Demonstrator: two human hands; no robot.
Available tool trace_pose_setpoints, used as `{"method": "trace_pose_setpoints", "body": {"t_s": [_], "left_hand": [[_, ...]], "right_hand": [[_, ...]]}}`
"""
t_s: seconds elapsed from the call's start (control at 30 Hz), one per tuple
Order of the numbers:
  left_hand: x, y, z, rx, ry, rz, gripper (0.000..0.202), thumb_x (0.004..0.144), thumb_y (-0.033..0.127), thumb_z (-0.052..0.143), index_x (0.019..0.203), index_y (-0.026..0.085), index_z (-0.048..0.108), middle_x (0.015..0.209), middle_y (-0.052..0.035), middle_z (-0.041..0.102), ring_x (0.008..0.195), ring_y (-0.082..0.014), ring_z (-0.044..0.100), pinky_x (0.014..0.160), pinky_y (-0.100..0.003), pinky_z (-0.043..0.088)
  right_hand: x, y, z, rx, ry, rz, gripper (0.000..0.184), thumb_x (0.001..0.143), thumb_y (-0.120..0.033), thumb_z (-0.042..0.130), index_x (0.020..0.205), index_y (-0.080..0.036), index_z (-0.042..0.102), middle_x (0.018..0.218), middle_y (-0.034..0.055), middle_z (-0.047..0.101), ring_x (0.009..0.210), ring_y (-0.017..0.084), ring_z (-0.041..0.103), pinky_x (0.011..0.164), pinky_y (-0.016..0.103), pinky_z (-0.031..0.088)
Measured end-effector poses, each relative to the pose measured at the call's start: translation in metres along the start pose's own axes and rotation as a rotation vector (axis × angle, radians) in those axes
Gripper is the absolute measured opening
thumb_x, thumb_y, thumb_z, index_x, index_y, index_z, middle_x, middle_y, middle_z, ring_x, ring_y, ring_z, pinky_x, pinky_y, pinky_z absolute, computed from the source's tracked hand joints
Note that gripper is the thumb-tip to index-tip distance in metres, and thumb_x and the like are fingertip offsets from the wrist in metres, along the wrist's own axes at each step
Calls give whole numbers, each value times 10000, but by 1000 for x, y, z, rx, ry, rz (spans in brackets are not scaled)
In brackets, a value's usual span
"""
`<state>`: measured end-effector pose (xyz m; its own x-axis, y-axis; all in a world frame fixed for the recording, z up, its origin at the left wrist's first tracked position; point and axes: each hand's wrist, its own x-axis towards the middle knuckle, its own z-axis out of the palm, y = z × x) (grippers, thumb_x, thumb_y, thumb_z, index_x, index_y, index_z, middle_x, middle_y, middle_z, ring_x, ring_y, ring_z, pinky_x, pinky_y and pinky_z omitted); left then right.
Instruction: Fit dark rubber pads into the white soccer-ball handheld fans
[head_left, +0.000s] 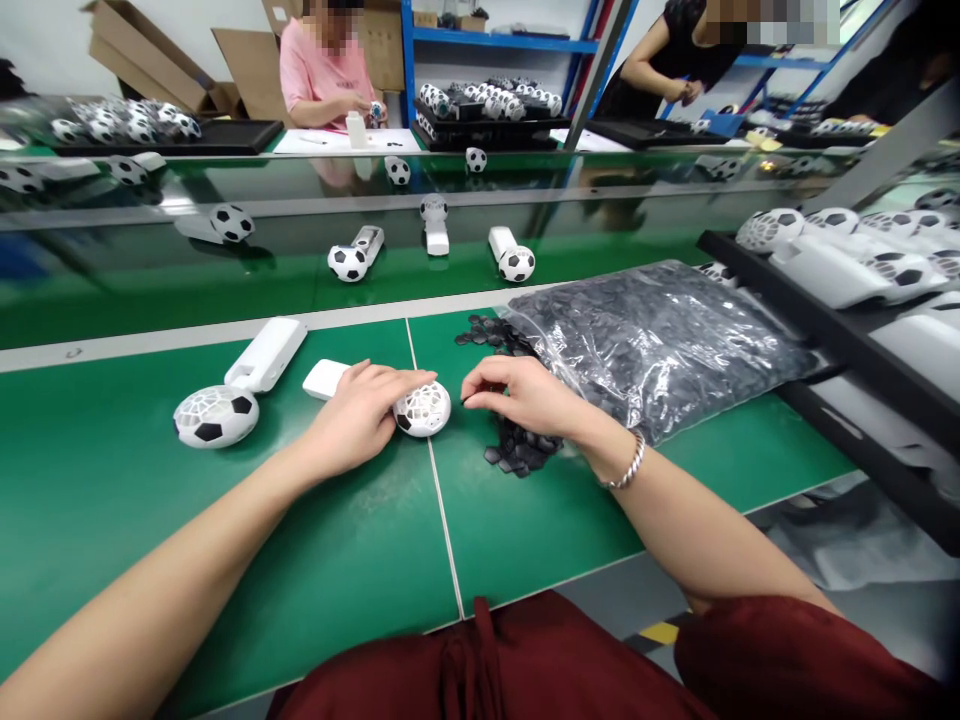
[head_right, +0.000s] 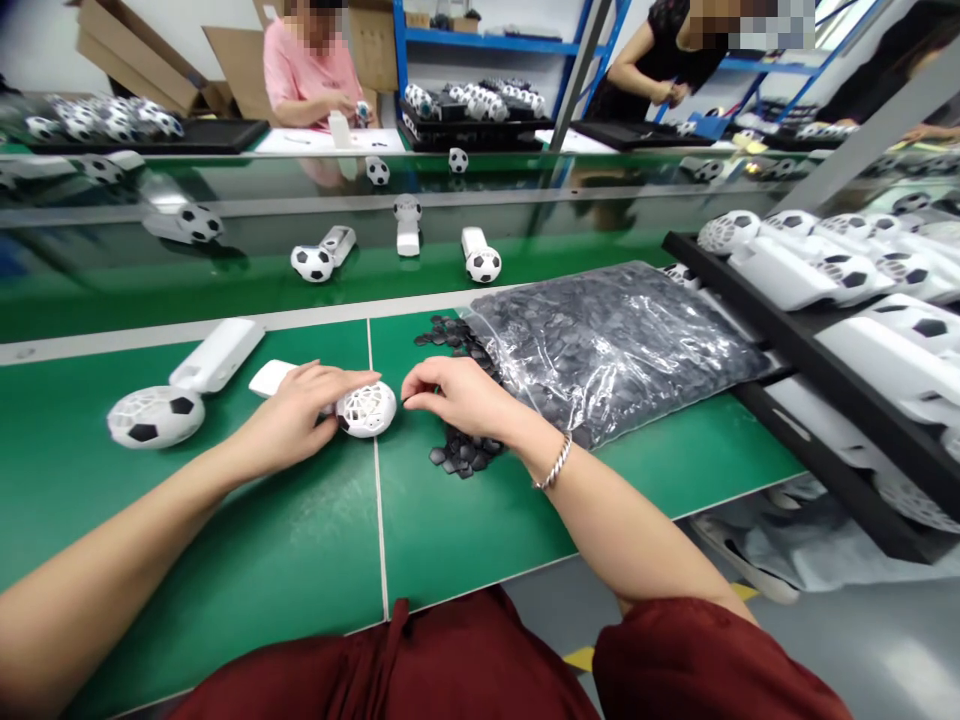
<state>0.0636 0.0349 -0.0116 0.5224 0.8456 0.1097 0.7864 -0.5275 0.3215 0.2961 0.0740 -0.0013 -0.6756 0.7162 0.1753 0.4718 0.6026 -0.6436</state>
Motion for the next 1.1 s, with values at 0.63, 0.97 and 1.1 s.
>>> {"method": "trace_pose_setpoints", "body": {"t_s": [0.63, 0.97, 1.1], "left_hand": [[2, 17, 11, -102, 112, -165, 577, 702, 457, 606, 1196, 177, 502, 1093, -79, 605, 1073, -248, 490, 1061, -505, 163], [3, 18, 11, -166, 142, -154, 535, 690, 423, 629, 1153, 175, 530, 1038, -64, 617, 1005, -236, 494, 1034, -468, 232], [2, 19, 13, -167, 160, -145, 527, 687, 404, 642, 1151, 182, 528, 1007, -57, 616, 991, -234, 491, 1013, -452, 269]], "right_hand": [[2, -7, 38, 213, 151, -24, 193, 711, -231, 682, 834, -186, 541, 948, 38, 557, 938, 168, 530, 777, 317, 470], [11, -14, 39, 395, 19, 170, 412, 647, -171, 689, 991, -192, 464, 1101, 62, 559, 968, 189, 582, 738, 329, 505], [12, -12, 36, 384, 5, 150, 396, 675, -195, 675, 1008, -185, 461, 1108, 65, 554, 961, 173, 580, 711, 290, 496]]}}
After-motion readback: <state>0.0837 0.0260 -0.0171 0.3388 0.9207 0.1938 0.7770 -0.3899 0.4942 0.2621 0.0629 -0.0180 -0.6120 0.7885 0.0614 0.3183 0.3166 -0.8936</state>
